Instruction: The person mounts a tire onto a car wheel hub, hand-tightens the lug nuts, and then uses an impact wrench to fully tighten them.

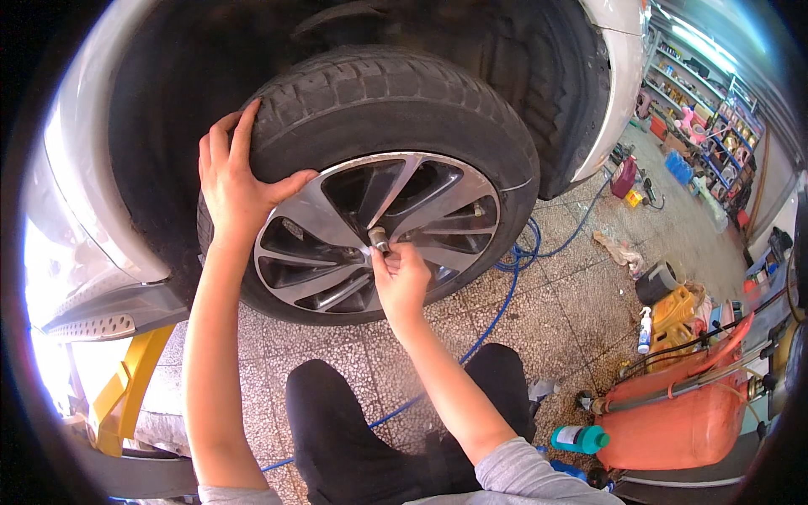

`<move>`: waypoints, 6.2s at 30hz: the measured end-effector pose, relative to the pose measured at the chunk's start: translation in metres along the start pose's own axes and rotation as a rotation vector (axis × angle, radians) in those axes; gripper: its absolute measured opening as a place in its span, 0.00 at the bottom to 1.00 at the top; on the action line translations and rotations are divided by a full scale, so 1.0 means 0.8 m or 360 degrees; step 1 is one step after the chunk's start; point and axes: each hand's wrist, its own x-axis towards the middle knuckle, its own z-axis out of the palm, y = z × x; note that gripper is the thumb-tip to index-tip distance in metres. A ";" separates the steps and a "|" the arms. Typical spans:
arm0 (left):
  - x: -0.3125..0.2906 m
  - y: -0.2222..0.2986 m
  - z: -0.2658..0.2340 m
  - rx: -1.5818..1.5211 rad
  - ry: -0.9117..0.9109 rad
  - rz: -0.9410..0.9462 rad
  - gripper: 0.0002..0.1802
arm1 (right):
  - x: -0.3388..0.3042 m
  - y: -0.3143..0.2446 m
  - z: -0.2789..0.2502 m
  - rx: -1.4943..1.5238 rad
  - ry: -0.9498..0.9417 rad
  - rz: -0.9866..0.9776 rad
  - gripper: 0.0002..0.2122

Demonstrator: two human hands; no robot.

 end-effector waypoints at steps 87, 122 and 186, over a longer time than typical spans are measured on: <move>0.028 0.014 0.010 -0.0056 -0.0019 0.0125 0.53 | 0.004 0.012 0.029 0.1174 -0.0289 0.1640 0.26; 0.021 0.018 0.009 0.0045 -0.0086 0.0050 0.55 | 0.009 0.022 0.031 -0.0347 -0.0134 0.0297 0.24; 0.006 -0.007 0.029 0.0279 -0.0020 0.0181 0.52 | -0.001 0.024 0.048 0.0649 -0.0021 0.1070 0.25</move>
